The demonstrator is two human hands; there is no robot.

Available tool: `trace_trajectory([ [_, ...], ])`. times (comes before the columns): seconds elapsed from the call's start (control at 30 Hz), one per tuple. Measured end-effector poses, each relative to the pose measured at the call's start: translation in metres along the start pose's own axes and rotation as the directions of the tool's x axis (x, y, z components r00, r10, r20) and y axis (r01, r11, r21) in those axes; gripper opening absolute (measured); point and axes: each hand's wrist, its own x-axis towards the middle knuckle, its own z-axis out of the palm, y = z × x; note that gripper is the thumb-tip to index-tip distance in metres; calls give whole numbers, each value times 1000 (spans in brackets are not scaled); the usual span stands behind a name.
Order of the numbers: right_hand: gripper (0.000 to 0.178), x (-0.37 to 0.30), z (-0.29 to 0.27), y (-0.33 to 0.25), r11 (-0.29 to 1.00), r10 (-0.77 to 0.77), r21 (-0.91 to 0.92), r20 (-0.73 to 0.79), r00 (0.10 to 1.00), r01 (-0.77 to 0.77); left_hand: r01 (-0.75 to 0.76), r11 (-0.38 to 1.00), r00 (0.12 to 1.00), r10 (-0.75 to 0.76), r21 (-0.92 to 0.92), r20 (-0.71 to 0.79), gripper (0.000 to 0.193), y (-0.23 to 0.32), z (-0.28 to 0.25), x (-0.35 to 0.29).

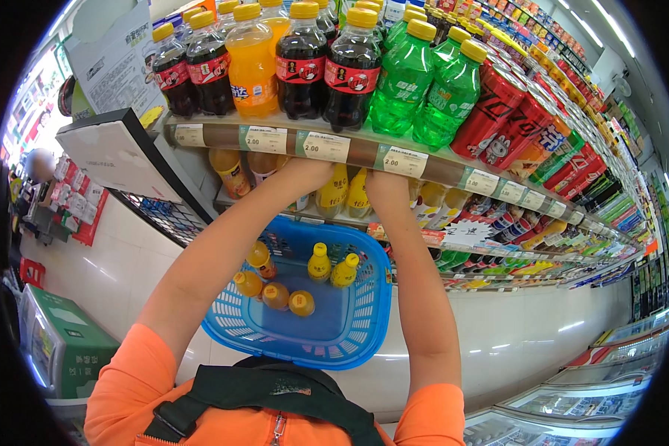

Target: The person repeatedly picks up small yellow bottles from a shelf and places them into a blue shopping basket. The person handles the bottles one at a time, filling the basket with multiple units.

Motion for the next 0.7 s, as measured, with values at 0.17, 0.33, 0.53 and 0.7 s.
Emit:
trace_trajectory([
  [0.17, 23, -8, -1, 9, 999, 18, 49, 38, 999, -20, -12, 996, 997, 18, -86, 72, 28, 13, -14, -11],
  [0.33, 36, -28, -24, -26, 951, 247, 156, 141, 959, -268, -38, 996, 999, 35, -80, -31, 39, 28, -41, -65],
  [0.53, 42, -93, -33, -78, 966, -2, 260, 55, 998, -13, 34, 993, 995, -44, -109, -85, 46, -2, -67, -188],
  [0.7, 41, -98, 1, -129, 877, -80, 478, 231, 970, -42, 368, 873, 911, -408, -321, -64, 46, -36, -89, -235],
])
